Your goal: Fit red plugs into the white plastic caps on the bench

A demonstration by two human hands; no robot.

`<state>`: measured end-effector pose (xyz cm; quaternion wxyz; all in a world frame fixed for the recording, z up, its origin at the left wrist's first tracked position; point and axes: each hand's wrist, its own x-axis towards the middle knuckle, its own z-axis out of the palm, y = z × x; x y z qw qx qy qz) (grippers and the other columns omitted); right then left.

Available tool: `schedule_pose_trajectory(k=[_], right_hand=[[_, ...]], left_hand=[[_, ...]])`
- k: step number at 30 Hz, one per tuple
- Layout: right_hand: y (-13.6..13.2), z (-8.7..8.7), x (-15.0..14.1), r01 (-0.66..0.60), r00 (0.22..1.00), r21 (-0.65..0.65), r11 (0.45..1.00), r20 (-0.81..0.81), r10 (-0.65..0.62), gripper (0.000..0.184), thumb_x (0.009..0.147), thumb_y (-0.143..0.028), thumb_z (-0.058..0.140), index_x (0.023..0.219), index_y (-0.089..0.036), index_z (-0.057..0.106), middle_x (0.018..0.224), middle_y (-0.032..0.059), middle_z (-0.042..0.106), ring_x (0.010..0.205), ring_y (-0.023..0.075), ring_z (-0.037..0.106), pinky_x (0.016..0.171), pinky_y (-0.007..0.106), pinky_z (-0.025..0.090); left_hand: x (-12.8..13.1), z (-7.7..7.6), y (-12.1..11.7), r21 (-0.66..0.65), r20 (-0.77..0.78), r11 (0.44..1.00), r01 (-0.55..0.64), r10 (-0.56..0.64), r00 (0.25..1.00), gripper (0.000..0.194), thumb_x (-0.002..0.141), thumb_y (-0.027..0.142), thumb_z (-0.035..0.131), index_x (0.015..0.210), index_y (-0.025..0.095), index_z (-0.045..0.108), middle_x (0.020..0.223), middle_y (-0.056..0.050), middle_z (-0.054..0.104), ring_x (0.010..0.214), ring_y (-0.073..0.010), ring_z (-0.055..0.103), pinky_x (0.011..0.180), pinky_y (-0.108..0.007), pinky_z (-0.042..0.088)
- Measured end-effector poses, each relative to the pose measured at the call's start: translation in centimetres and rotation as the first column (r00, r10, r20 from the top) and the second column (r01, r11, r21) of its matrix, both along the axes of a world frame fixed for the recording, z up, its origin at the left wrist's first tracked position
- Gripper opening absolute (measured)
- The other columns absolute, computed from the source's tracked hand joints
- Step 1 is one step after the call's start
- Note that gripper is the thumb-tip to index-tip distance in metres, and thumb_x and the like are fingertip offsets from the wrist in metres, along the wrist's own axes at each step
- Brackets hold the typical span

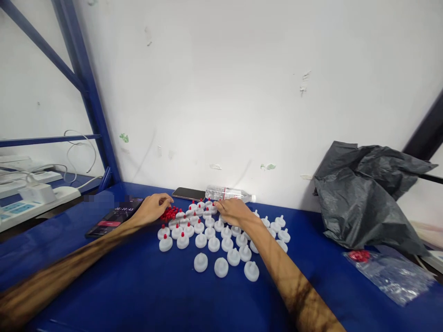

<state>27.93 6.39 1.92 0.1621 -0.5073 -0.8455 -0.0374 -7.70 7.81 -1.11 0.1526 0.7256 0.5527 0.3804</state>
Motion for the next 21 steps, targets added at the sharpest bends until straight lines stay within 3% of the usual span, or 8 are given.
schedule_pose_trajectory(k=[3, 7, 9, 12, 16, 21], right_hand=[[-0.4, 0.5, -0.3, 0.014, 1.000, -0.027, 1.000, 0.007, -0.013, 0.046, 0.131, -0.029, 0.063, 0.093, -0.025, 0.090, 0.099, 0.0092, 0.098, 0.098, 0.0283, 0.094, 0.096, 0.034, 0.065], [-1.6, 1.7, -0.5, 0.024, 0.998, 0.046, 0.999, -0.062, -0.022, 0.034, 0.130, -0.031, 0.061, 0.128, -0.024, 0.095, 0.139, 0.0138, 0.100, 0.130, 0.0323, 0.094, 0.115, 0.040, 0.068], [-2.0, 2.3, -1.1, 0.016, 0.994, 0.085, 0.996, -0.108, -0.007, 0.033, 0.130, -0.033, 0.061, 0.138, -0.025, 0.092, 0.148, 0.0143, 0.098, 0.132, 0.0327, 0.094, 0.114, 0.041, 0.069], [-2.2, 3.0, -3.2, -0.079, 0.984, 0.108, 0.991, -0.152, 0.095, 0.027, 0.130, -0.030, 0.063, 0.137, -0.026, 0.089, 0.145, 0.0116, 0.098, 0.124, 0.0299, 0.095, 0.107, 0.039, 0.072], [-3.1, 2.9, -6.7, -0.287, 0.942, 0.079, 0.955, -0.159, 0.296, 0.020, 0.124, -0.019, 0.070, 0.131, -0.033, 0.082, 0.124, 0.0002, 0.099, 0.109, 0.0243, 0.094, 0.098, 0.034, 0.071], [-5.5, 2.0, -8.5, -0.358, 0.905, 0.052, 0.932, -0.229, 0.360, 0.018, 0.118, -0.024, 0.076, 0.126, -0.037, 0.067, 0.111, -0.0036, 0.096, 0.084, 0.0253, 0.088, 0.075, 0.035, 0.067]], left_hand=[[0.0, 0.2, -0.1, 0.020, 0.021, 1.000, -0.010, 0.010, 1.000, 0.013, 0.097, 0.036, 0.073, 0.089, 0.031, 0.082, 0.088, -0.010, 0.092, 0.092, -0.0383, 0.088, 0.089, -0.045, 0.067], [0.4, 0.6, -0.4, 0.072, 0.043, 0.997, -0.019, 0.015, 0.999, 0.020, 0.105, 0.039, 0.067, 0.095, 0.029, 0.081, 0.100, -0.013, 0.094, 0.104, -0.0400, 0.087, 0.102, -0.049, 0.068], [0.8, 0.7, -0.7, 0.105, 0.046, 0.994, -0.014, 0.010, 0.999, 0.026, 0.111, 0.042, 0.062, 0.101, 0.028, 0.082, 0.108, -0.015, 0.094, 0.113, -0.0411, 0.085, 0.114, -0.054, 0.066], [1.5, 0.6, -1.6, 0.192, 0.060, 0.981, 0.009, -0.021, 0.998, 0.031, 0.120, 0.044, 0.057, 0.117, 0.027, 0.082, 0.122, -0.016, 0.094, 0.130, -0.0416, 0.080, 0.128, -0.058, 0.061], [2.2, 0.2, -3.0, 0.363, 0.035, 0.924, 0.118, -0.140, 0.989, 0.027, 0.124, 0.044, 0.062, 0.133, 0.027, 0.081, 0.131, -0.015, 0.091, 0.132, -0.0407, 0.075, 0.128, -0.060, 0.058], [2.3, -0.3, -3.5, 0.415, -0.128, 0.844, 0.341, -0.317, 0.940, 0.027, 0.121, 0.044, 0.063, 0.102, 0.030, 0.074, 0.101, -0.012, 0.079, 0.107, -0.0383, 0.066, 0.110, -0.061, 0.057]])
